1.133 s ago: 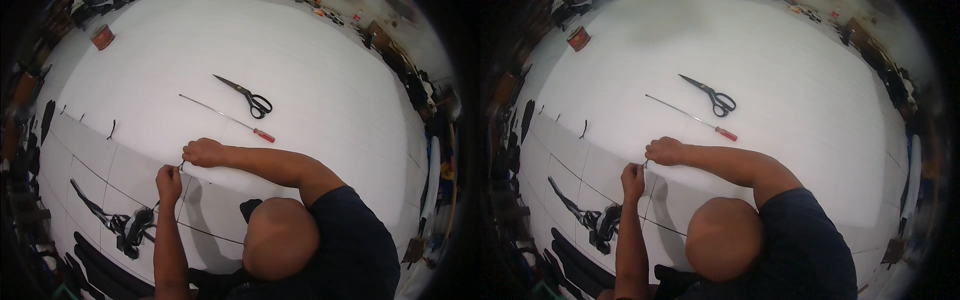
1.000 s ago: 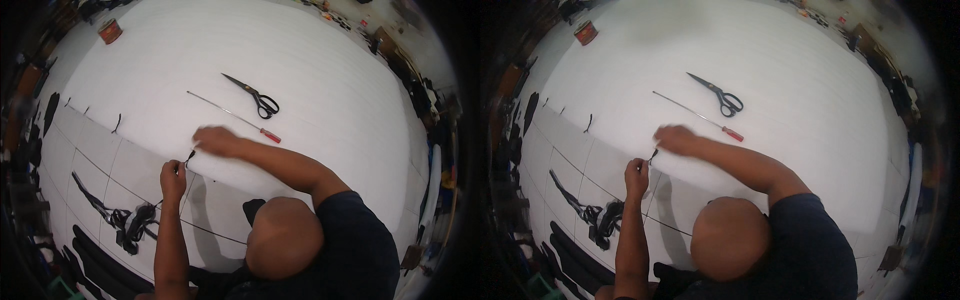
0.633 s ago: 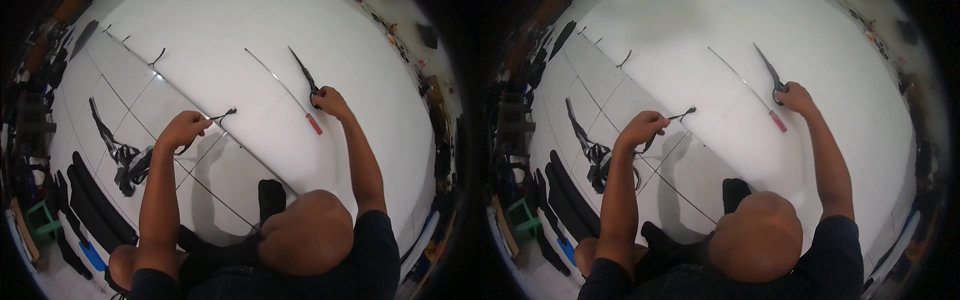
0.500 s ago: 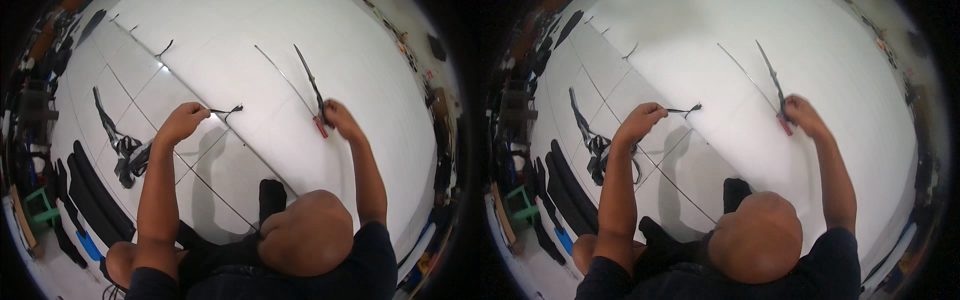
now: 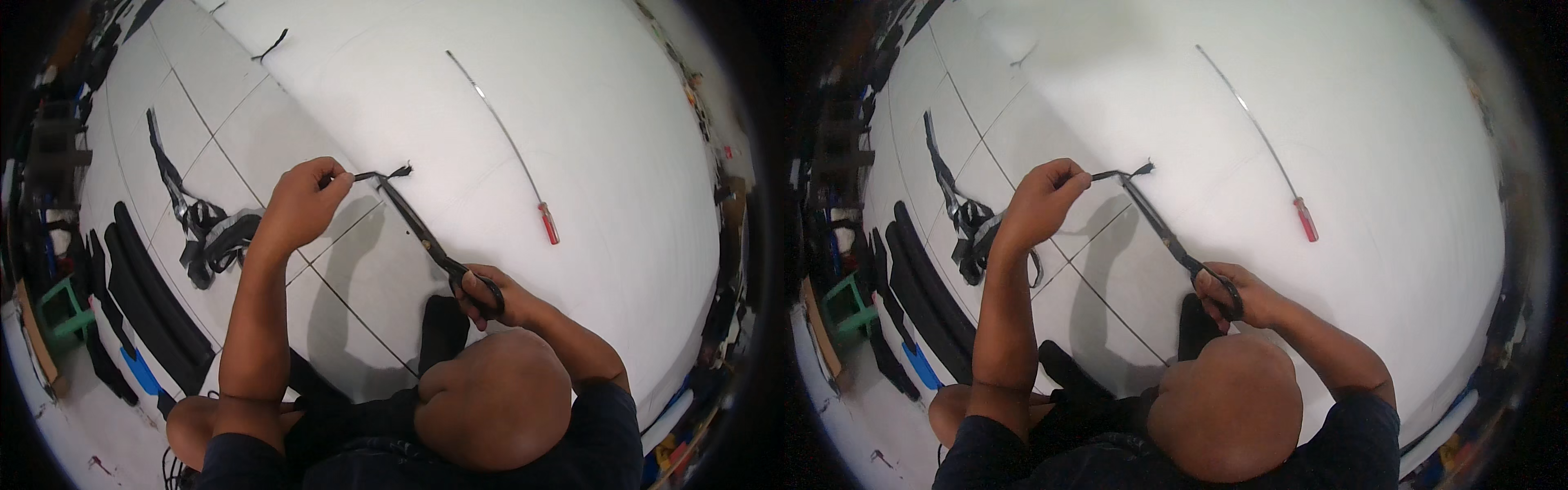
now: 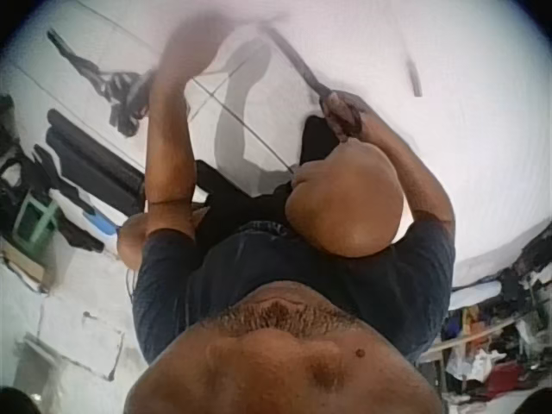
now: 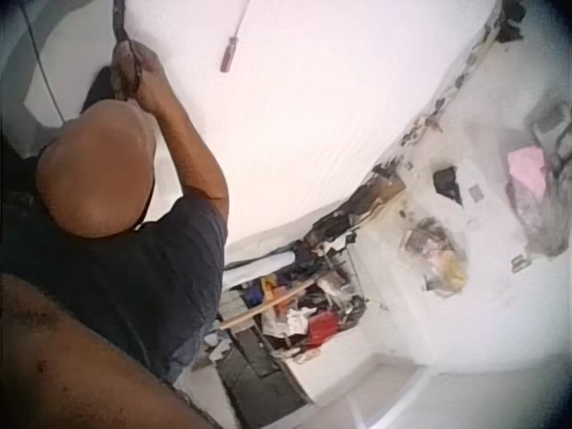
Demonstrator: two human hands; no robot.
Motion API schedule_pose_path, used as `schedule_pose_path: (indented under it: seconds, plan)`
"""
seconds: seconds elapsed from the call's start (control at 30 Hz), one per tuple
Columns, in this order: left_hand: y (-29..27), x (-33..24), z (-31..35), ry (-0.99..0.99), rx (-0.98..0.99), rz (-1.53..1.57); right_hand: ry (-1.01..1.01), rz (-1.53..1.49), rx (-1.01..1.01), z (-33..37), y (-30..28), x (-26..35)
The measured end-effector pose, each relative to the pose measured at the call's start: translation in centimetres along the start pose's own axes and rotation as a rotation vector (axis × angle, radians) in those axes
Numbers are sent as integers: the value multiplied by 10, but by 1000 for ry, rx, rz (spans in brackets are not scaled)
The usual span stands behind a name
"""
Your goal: The person attaches fabric straps along the edge of a large foam pad, inserting strips through the foam using a metal rod, tying knots by hand, and cutting material with scissors.
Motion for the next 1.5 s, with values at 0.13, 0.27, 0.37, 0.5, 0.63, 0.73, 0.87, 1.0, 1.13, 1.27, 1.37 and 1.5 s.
schedule_pose_path:
  seconds: [0.13, 0.27, 0.37, 0.5, 0.63, 0.73, 0.87, 1.0, 1.13, 1.27, 1.37, 1.5]
  plan:
    - [-4, 1, 4, -16, -9, 30, -9, 179, -95, -1, -12, 5]
    - [1, 23, 9, -25, -17, 206, -47, 38, 27, -4, -27, -6]
    - [4, 28, 12, -108, -43, 214, 55, 7, 212, 3, -31, 8]
    - [3, 34, 23, -156, -35, 253, 96, -12, 213, 0, -30, 23]
    - [5, 36, 29, -230, -54, 289, 119, 107, 69, -1, -36, 24]
    - [5, 42, 36, -205, -110, 254, 107, 82, 14, -2, -40, 19]
    - [13, 61, 57, -223, -187, 307, 53, 224, -220, 16, -43, -3]
    - [49, 81, 84, -189, -92, 500, -372, 51, -1020, 71, -87, -27]
    - [81, 60, 106, -142, 55, 734, -210, 13, -1405, 136, -119, -64]
    - [111, 13, 109, 23, 37, 880, -92, 88, -1538, 197, -122, -145]
    - [146, -9, 112, 77, 33, 913, 9, 88, -1540, 211, -105, -173]
    - [198, -29, 117, -5, -62, 980, 183, 407, -1624, 244, -117, -200]
Point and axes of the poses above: each hand's wrist, its own z-axis away from the middle knuckle, its own y-axis out of the palm, x = y × z, the point moved 7 cm from there along -z, towards the middle knuckle, and after that the axes turned 13 degrees about y, right-handed, at the moved point
